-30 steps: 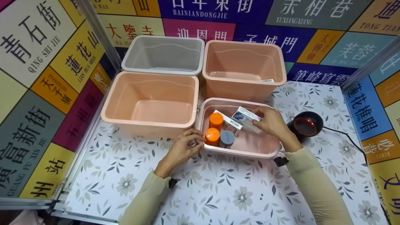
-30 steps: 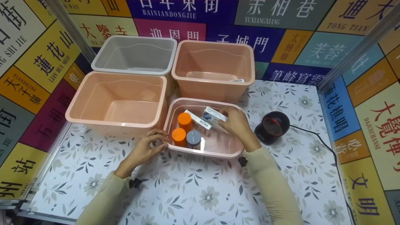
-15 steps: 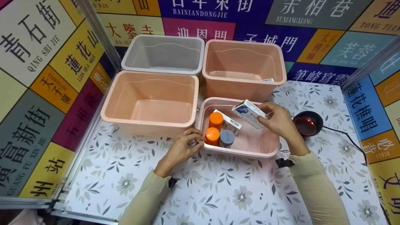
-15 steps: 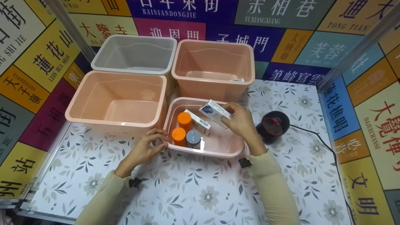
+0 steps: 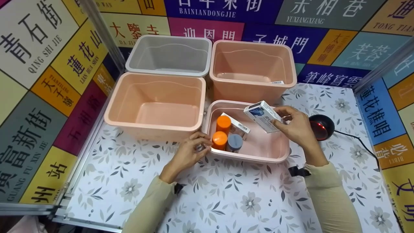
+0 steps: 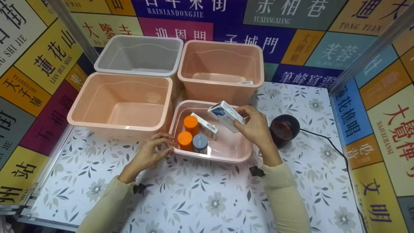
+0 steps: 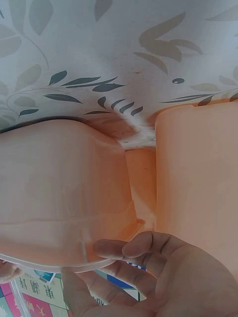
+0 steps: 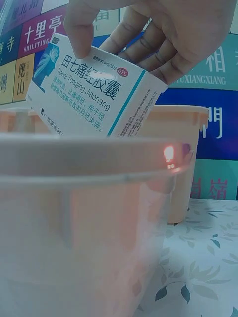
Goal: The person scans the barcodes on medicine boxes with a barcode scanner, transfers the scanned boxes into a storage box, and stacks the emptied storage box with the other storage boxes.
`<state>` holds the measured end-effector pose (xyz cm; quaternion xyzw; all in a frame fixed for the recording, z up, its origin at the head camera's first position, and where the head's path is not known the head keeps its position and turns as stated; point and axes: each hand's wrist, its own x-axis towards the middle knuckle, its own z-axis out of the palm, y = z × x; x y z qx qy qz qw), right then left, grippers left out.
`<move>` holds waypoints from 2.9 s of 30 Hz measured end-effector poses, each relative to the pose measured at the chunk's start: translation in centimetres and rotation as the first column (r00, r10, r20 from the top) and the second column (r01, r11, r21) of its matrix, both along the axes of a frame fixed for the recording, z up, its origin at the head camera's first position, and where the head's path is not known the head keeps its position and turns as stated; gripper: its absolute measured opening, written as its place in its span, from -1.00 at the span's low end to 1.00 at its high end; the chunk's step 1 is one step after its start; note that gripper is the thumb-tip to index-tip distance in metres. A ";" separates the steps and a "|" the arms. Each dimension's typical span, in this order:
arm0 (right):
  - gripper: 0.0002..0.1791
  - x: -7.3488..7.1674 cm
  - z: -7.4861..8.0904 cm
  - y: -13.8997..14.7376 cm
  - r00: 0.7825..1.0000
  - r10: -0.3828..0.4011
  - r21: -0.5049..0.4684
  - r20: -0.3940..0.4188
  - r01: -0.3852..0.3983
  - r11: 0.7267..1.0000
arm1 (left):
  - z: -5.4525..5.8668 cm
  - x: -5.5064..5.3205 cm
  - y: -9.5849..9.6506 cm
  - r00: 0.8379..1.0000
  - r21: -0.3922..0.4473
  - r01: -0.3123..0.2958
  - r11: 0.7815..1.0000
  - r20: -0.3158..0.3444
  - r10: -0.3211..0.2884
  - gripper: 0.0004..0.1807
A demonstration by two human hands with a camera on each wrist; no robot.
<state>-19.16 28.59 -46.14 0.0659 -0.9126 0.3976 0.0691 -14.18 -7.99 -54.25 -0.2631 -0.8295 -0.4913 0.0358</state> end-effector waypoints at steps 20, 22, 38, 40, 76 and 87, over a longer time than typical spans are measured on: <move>-0.67 2.5 0.9 2.0 0.995 -0.079 -0.105 -0.060 0.072 0.992 | -0.1 0.0 0.0 0.999 -0.022 -0.015 1.000 -0.036 0.014 -0.85; -0.67 2.7 0.9 2.3 0.995 -0.080 -0.116 -0.058 0.073 0.991 | -0.1 0.0 0.0 0.999 -0.023 -0.014 1.000 -0.031 0.013 -0.85; -0.64 4.7 0.4 4.5 0.989 -0.144 -0.254 -0.038 0.130 0.958 | -0.1 0.0 0.0 1.000 -0.011 -0.010 1.000 -0.007 0.010 -0.86; -0.63 5.0 0.3 4.8 0.986 -0.161 -0.277 -0.032 0.146 0.950 | -0.1 0.0 0.1 1.000 -0.013 -0.012 1.000 -0.012 0.011 -0.87; -0.59 9.0 -1.8 7.7 0.891 -0.429 -0.336 -0.150 0.362 0.869 | 0.2 0.2 0.0 1.000 -0.044 -0.023 0.999 -0.016 0.022 -0.87; -0.58 10.1 -3.5 8.4 0.835 -0.536 -0.331 -0.129 0.473 0.817 | 0.1 0.2 0.0 1.000 -0.021 -0.012 1.000 -0.026 0.012 -0.87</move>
